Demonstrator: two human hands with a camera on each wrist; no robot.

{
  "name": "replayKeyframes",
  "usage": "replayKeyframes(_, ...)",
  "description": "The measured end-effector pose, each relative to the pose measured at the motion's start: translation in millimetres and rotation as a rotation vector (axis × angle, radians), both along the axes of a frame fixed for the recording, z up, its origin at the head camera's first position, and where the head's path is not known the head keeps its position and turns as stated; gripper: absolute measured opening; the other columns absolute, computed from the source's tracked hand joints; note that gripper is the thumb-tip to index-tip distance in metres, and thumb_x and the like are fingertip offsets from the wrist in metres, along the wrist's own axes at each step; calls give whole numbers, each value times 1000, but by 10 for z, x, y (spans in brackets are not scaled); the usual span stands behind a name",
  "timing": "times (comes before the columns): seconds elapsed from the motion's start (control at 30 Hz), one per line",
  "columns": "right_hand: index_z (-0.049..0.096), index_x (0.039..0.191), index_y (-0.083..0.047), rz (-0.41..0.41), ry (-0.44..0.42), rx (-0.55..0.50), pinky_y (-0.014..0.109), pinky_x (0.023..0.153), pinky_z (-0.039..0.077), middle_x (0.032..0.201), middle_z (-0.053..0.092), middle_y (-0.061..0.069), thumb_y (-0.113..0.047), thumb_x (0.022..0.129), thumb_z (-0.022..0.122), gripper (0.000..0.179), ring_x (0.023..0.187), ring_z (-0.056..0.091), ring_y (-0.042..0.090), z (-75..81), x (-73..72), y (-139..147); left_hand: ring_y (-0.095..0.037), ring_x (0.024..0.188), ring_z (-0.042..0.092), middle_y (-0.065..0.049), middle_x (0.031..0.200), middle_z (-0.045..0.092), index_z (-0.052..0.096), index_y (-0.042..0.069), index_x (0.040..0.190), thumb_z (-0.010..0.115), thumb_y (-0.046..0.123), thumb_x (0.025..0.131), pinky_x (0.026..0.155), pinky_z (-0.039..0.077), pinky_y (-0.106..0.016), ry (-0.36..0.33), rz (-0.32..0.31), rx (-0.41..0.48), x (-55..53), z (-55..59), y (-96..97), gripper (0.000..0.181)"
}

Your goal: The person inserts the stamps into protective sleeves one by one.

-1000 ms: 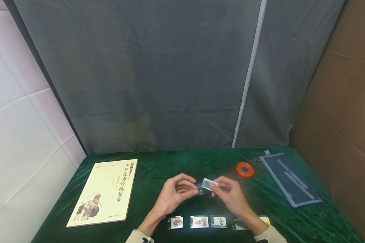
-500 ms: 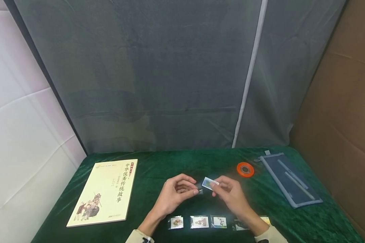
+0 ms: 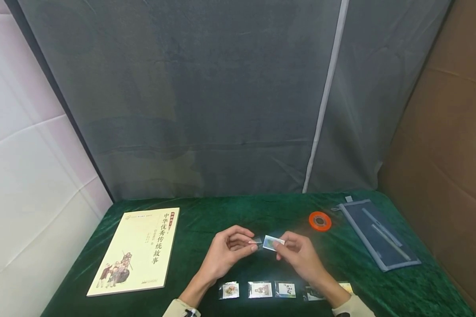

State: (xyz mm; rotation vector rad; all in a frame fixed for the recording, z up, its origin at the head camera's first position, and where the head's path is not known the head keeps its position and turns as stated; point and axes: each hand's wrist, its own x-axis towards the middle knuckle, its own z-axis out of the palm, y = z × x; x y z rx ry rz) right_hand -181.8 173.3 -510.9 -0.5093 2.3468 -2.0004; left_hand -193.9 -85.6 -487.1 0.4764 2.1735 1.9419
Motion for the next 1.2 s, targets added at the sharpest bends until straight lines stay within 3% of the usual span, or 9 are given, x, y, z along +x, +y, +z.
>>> replayKeyframes(0.53,69,97,-11,29,31,37,27,53,40,78,73,12,-17,107,69,11,57,47,5,-15,-23,30,-21,104,80,-8,109,83,68,-2,128,88,19,93,94,63,-28,-18,12,45,-14,-39,-17,45)
replayKeyframes(0.8,69,97,-12,39,25,52,27,56,41,77,74,10,-18,107,70,12,61,56,11,0,-10,7,-20,103,80,-8,110,83,68,-2,129,87,20,94,92,62,-28,-8,11,29,-12,-43,-22,45)
replayKeyframes(1.2,69,95,-11,41,50,42,27,53,39,76,73,11,-15,106,70,11,57,48,5,7,-21,39,-20,103,80,-11,110,83,69,-1,129,87,20,94,93,62,-27,-17,23,24,-17,-35,-25,45)
